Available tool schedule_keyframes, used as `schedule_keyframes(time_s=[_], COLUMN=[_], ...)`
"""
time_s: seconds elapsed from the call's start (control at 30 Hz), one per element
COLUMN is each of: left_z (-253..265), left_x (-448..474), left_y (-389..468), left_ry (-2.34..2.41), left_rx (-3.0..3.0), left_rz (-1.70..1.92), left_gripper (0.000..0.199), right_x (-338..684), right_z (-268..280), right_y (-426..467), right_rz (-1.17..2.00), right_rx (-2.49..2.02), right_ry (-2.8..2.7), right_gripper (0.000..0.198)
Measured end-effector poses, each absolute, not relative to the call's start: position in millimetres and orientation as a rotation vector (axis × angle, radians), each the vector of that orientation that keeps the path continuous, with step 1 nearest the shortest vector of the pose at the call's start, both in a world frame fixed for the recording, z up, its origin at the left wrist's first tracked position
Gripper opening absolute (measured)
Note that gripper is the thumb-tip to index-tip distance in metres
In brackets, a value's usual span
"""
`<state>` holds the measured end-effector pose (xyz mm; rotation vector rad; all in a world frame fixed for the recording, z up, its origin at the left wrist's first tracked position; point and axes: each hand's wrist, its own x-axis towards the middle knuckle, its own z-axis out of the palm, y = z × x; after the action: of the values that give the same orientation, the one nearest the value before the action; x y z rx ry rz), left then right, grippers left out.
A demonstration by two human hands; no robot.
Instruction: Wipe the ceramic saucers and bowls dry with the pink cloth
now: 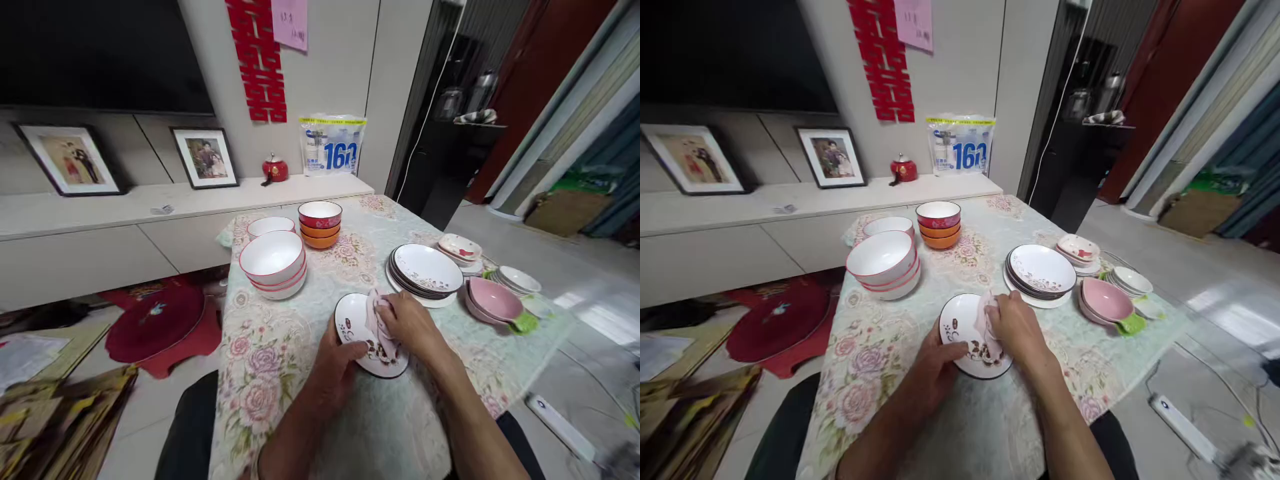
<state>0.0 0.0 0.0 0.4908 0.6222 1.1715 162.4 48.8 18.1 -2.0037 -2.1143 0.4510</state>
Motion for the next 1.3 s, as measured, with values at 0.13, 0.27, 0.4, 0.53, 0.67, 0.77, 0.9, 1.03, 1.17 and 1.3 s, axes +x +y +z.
schedule_keyframes(time_s=[0.13, 0.27, 0.4, 0.53, 0.67, 0.77, 0.9, 1.03, 1.17, 1.3], left_z=[-3.4, -4.0, -8.3, -7.5, -3.1, -1.3, 1.1, -0.7, -6.4, -7.2], left_x=[-1.1, -2.0, -1.0, -1.7, -3.3, -3.2, -3.7, -5.9, -5.5, -3.8], left_y=[0.6, 1.6, 1.8, 1.7, 1.4, 0.4, -0.3, 2.7, 4.0, 0.9], left_ry=[0.700, 0.676, 0.701, 0.703, 0.735, 0.741, 0.704, 0.663, 0.678, 0.706], left_rx=[0.490, 0.553, 0.577, 0.562, 0.559, 0.545, 0.539, 0.565, 0.556, 0.545], left_rz=[1.121, 1.083, 1.080, 1.094, 1.073, 1.079, 1.050, 1.031, 1.054, 1.081], left_gripper=[0.088, 0.079, 0.052, 0.072, 0.092, 0.098, 0.103, 0.102, 0.086, 0.086], right_x=[154.7, 138.7, 131.5, 137.3, 150.0, 153.7, 136.9, 114.7, 112.8, 125.4], right_z=[17.2, 27.8, 35.7, 28.7, 16.1, 9.1, 10.1, 23.0, 29.1, 15.7], right_y=[45.7, 36.0, 29.4, 33.4, 42.2, 45.8, 40.9, 28.6, 24.1, 35.5], right_rz=[0.621, 0.732, 0.933, 0.911, 0.512, 0.198, -0.029, 0.200, 0.540, 0.577], right_rx=[-1.602, -1.345, -1.188, -1.325, -1.661, -1.859, -1.692, -1.375, -1.027, -1.015], right_ry=[-2.251, -2.218, -2.183, -2.127, -2.124, -2.059, -2.117, -2.210, -2.231, -2.107], right_gripper=[0.043, 0.033, 0.025, 0.019, 0.023, 0.024, 0.018, 0.005, 0.014, 0.041])
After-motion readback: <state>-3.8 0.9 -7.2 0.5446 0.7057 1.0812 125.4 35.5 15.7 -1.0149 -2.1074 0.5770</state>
